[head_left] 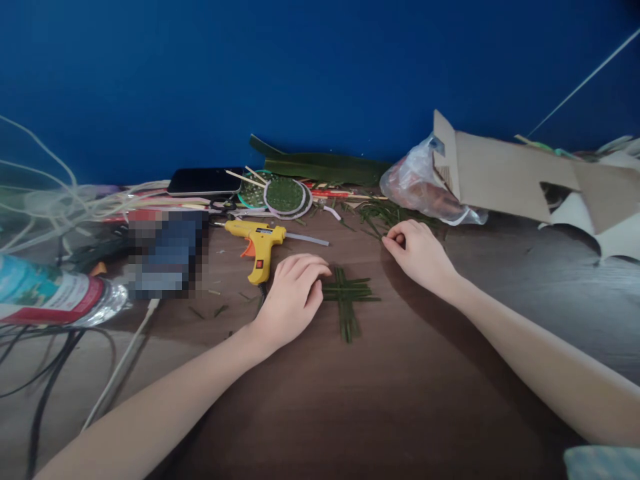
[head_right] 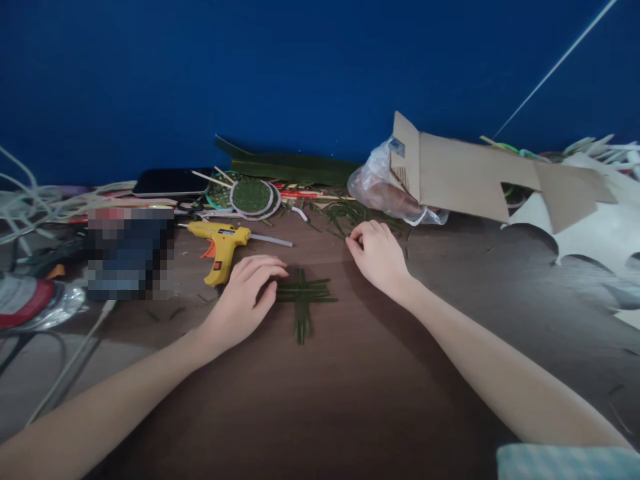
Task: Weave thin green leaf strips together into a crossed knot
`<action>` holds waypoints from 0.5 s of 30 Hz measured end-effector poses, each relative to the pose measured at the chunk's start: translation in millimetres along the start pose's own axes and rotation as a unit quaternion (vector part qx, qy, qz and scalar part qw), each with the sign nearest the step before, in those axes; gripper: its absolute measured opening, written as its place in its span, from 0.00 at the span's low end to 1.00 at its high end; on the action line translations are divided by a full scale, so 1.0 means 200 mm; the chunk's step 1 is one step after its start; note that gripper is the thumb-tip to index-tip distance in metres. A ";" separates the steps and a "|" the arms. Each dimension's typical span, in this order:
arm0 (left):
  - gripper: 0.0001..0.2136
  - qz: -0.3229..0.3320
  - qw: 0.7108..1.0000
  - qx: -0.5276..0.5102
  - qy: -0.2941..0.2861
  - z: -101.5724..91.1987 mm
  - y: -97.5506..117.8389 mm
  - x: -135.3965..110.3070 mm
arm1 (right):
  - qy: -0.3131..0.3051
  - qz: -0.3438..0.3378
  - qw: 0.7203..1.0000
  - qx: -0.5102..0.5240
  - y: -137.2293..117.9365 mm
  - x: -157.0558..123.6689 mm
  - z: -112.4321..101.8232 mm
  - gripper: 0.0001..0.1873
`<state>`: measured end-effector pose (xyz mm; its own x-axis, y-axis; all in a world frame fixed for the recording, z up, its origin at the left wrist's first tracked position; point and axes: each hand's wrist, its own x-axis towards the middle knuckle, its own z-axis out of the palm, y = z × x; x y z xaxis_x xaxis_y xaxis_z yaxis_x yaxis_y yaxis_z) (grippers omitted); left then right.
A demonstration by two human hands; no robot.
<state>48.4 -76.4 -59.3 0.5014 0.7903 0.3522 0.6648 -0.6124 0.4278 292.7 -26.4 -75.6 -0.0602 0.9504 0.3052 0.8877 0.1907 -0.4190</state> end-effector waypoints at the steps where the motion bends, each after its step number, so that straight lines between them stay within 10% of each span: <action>1: 0.09 -0.001 1.000 0.000 -0.001 0.00 0.00 0.00 | 0.002 0.001 1.000 0.006 0.00 0.00 0.00 0.06; 15: 0.10 -0.009 1.000 -0.005 -0.003 -0.01 0.00 0.01 | 0.044 0.101 0.961 0.253 -0.02 0.03 -0.08 0.03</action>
<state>48.7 -74.8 -57.6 0.4919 0.8018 0.3392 0.6692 -0.5975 0.4418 295.4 -25.8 -59.2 0.1491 0.9604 0.2352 0.5401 0.1202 -0.8330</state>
